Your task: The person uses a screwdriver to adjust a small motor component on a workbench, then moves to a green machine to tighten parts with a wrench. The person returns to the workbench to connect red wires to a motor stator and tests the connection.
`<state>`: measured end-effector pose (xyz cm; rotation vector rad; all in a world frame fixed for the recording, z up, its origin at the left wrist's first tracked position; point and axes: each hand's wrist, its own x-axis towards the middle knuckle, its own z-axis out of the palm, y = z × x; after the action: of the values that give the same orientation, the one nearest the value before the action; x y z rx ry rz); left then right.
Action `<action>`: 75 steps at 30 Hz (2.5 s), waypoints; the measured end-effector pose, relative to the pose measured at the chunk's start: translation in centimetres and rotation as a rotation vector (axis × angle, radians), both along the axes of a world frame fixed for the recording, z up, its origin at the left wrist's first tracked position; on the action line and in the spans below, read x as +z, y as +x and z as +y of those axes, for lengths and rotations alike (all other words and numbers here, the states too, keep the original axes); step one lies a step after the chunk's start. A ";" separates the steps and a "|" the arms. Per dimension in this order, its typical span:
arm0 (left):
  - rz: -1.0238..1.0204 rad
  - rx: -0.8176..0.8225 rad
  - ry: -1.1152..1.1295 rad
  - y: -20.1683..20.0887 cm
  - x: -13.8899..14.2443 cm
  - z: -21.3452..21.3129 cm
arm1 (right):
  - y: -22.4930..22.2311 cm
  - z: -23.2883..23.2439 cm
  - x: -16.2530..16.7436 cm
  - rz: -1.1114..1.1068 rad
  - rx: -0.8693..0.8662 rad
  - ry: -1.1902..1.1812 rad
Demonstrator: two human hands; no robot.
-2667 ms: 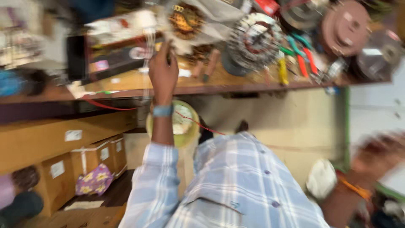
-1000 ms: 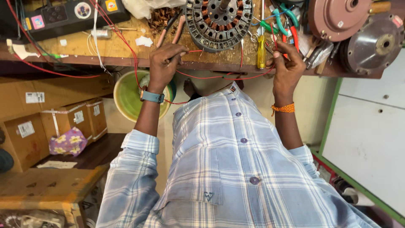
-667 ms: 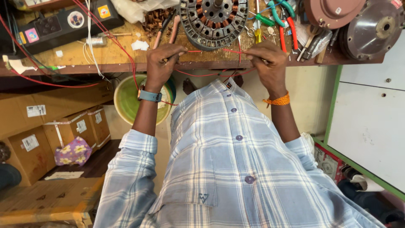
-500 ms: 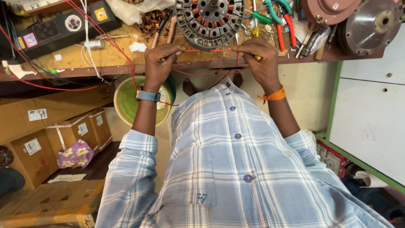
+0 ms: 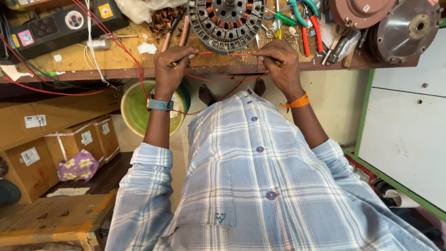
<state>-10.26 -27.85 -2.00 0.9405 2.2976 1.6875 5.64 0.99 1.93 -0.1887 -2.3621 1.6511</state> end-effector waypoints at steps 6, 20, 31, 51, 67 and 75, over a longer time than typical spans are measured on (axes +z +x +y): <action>-0.167 0.026 -0.009 0.1 0.4 -0.1 | 0.5 1.0 1.7 0.073 -0.333 -0.016; -0.076 0.063 -0.044 0.3 -0.2 0.0 | -0.6 1.8 2.3 -0.093 -0.345 -0.281; -0.119 0.060 -0.046 0.4 0.3 0.5 | -0.4 1.8 1.5 -0.141 -0.315 -0.256; -0.109 0.057 -0.001 0.5 -0.4 0.4 | -1.0 -0.5 0.9 -0.081 -0.017 0.003; -0.113 0.052 0.008 0.5 -0.4 0.3 | -1.5 -0.9 -0.6 -0.090 -0.027 0.102; -0.069 0.055 0.021 0.7 0.0 0.0 | -1.4 -1.3 -0.4 -0.106 -0.051 0.081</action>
<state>-9.54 -27.82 -2.05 0.8174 2.2857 1.7399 4.25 -0.26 1.54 -0.3252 -2.4746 1.5558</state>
